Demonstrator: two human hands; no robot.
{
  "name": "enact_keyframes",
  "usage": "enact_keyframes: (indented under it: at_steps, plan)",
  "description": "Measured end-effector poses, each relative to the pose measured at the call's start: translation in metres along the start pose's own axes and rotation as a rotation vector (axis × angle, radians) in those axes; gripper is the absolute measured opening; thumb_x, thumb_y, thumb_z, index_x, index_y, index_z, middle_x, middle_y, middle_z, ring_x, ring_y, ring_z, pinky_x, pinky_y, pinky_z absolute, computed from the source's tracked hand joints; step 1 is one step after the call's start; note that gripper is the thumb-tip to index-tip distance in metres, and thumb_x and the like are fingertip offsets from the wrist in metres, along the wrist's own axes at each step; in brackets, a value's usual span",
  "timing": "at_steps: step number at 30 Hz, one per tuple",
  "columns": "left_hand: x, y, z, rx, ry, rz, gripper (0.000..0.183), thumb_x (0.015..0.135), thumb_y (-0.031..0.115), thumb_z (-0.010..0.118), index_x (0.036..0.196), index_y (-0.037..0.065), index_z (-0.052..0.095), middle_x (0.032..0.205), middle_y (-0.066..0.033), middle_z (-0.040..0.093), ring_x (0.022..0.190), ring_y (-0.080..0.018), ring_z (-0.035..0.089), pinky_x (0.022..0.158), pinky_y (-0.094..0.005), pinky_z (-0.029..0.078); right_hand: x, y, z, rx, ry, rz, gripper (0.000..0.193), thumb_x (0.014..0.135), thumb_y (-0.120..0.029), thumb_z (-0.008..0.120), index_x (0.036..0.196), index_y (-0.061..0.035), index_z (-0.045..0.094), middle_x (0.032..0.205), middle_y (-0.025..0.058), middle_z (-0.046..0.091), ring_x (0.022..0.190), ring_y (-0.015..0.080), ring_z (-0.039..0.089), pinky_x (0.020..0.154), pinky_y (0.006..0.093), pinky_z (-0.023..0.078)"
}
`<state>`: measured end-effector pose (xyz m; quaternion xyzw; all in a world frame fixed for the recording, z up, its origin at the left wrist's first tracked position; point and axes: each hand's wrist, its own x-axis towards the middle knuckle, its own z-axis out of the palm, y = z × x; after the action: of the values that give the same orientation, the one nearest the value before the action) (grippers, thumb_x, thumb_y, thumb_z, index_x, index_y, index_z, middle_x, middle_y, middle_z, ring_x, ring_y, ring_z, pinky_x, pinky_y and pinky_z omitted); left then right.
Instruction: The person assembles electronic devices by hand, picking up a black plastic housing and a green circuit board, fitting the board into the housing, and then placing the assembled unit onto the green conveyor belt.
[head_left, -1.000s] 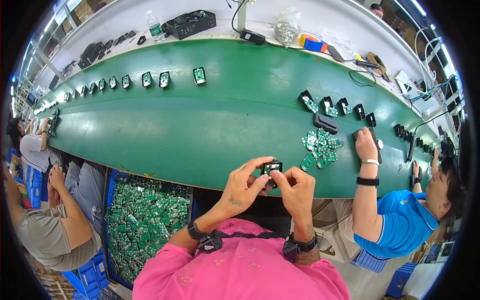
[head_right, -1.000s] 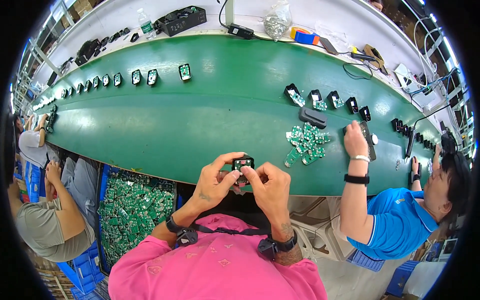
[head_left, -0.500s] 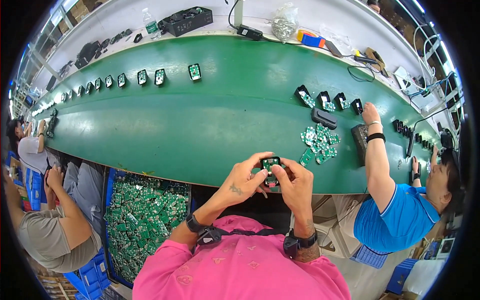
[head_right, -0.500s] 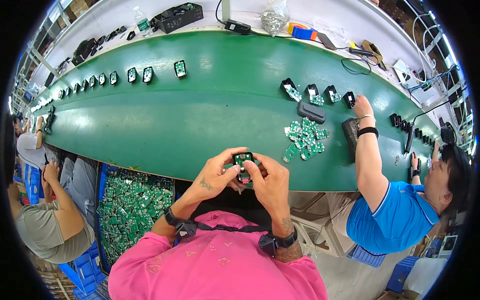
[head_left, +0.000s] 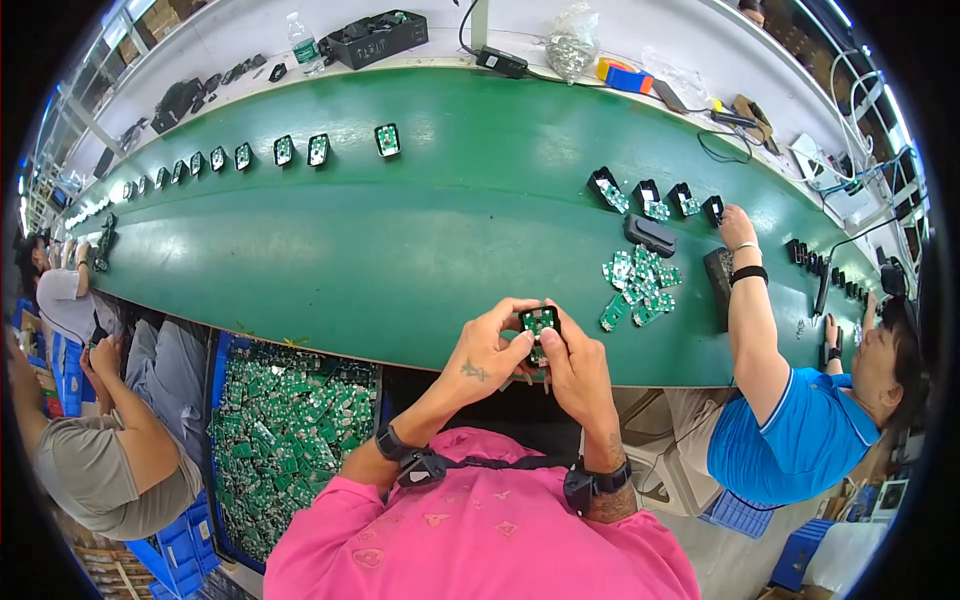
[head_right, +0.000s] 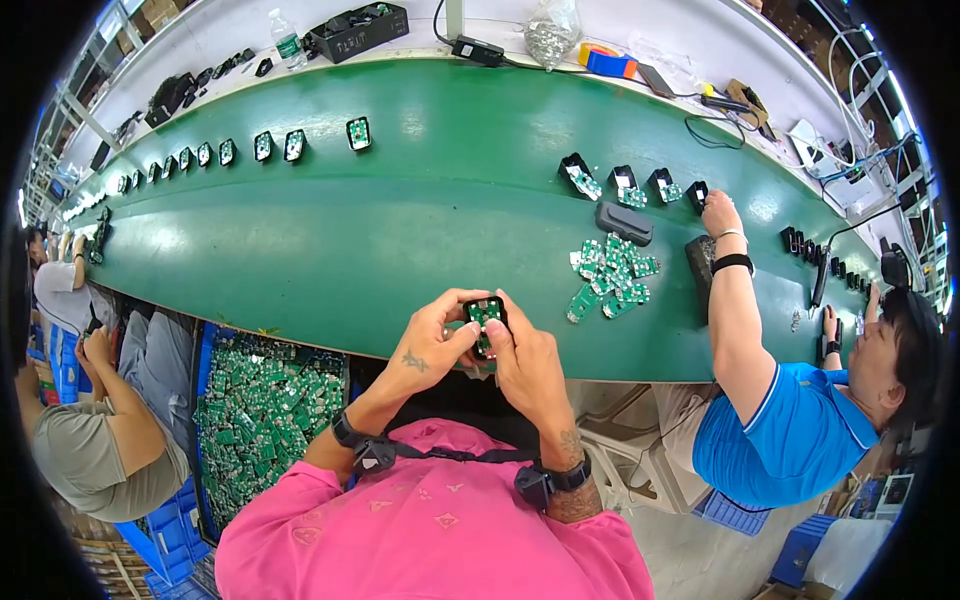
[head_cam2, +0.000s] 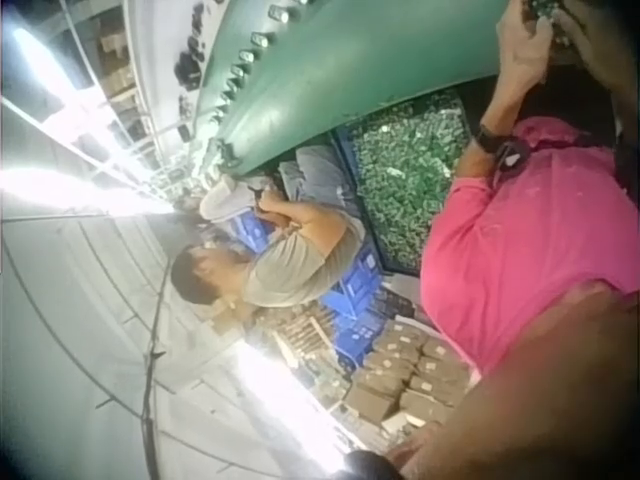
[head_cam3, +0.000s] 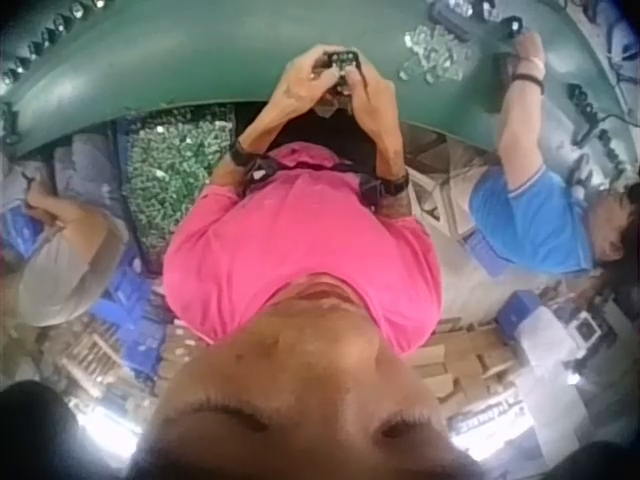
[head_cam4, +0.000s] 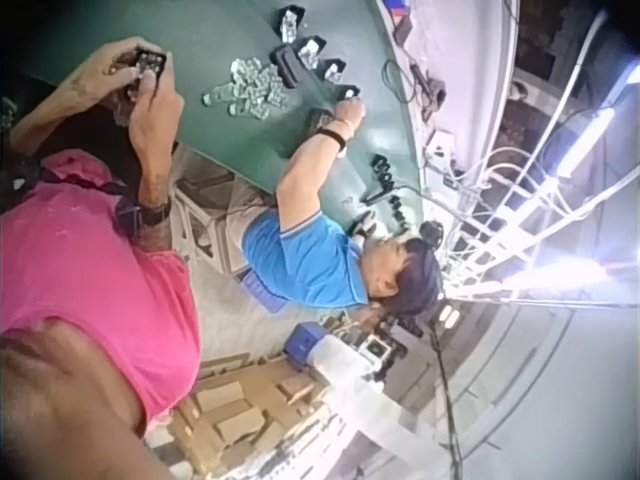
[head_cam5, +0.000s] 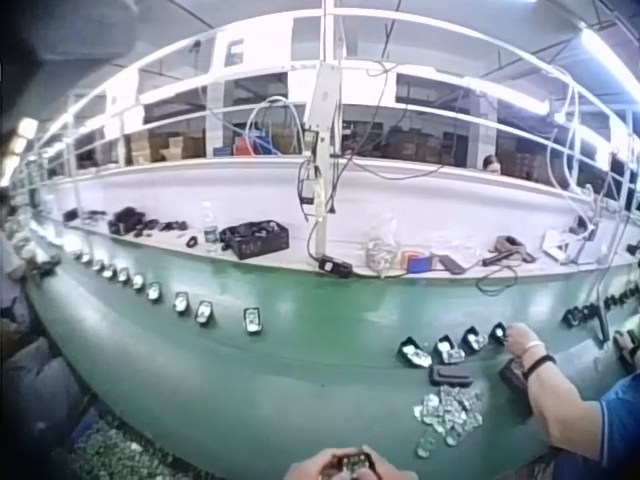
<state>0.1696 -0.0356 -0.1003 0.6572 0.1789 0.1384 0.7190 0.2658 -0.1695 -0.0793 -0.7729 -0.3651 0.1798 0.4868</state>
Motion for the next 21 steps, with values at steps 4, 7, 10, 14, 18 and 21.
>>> enact_keyframes:
  at_steps: [4,7,10,14,18,21]
  plan:
    - [0.001,0.0,0.001,0.028,-0.012,0.039,0.041,0.094,0.008,0.055,0.134,-0.001,0.052,0.106,-0.0165,0.068,0.071,-0.0155,0.069,0.063,-0.0308,0.057,0.002,0.004,0.001,0.031,-0.009,0.027,0.041,0.103,-0.022,0.05,0.135,0.0037,0.054,0.074,0.0221,0.063,0.065,0.0339,0.066,0.063,0.04,0.049]
    - [-0.002,0.001,0.003,0.091,0.013,0.068,0.041,0.093,0.008,0.055,0.133,-0.002,0.053,0.104,-0.0165,0.068,0.068,-0.0143,0.067,0.06,-0.0312,0.054,0.003,0.004,0.004,0.058,0.028,0.044,0.041,0.103,-0.022,0.051,0.136,0.003,0.053,0.075,0.0213,0.063,0.065,0.0317,0.065,0.063,0.0383,0.049]
    - [-0.004,0.003,0.005,0.135,0.032,0.096,0.04,0.094,0.006,0.055,0.133,-0.002,0.054,0.102,-0.0134,0.068,0.072,-0.0111,0.065,0.063,-0.029,0.054,0.003,0.003,0.005,0.074,0.041,0.022,0.042,0.103,-0.021,0.053,0.139,0.0015,0.052,0.078,0.0216,0.064,0.067,0.028,0.066,0.063,0.0368,0.049]
    - [-0.009,0.002,0.005,0.316,0.106,0.15,0.038,0.094,0.003,0.055,0.132,-0.002,0.055,0.095,-0.0109,0.068,0.076,-0.0098,0.065,0.066,-0.0268,0.054,0.004,0.01,0.016,0.126,0.086,-0.039,0.041,0.102,-0.02,0.054,0.138,-0.0016,0.055,0.083,0.0204,0.067,0.07,0.0214,0.066,0.066,0.0347,0.051]
    - [0.0,-0.012,0.002,0.326,0.155,0.221,0.039,0.091,0.008,0.054,0.129,-0.001,0.055,0.088,-0.0239,0.066,0.069,-0.0319,0.066,0.066,-0.0394,0.052,0.014,0.025,0.033,0.16,0.144,-0.074,0.038,0.102,-0.017,0.053,0.135,-0.0015,0.059,0.099,0.016,0.07,0.085,0.0176,0.066,0.077,0.0313,0.052]
    - [0.038,-0.029,-0.014,0.247,0.092,0.197,0.038,0.09,0.007,0.054,0.127,-0.001,0.057,0.091,-0.0226,0.068,0.072,-0.0293,0.068,0.068,-0.0378,0.054,0.034,0.03,0.038,0.115,0.121,0.011,0.041,0.102,-0.018,0.051,0.137,0.0022,0.056,0.106,0.0143,0.071,0.088,0.0158,0.066,0.08,0.0307,0.053]
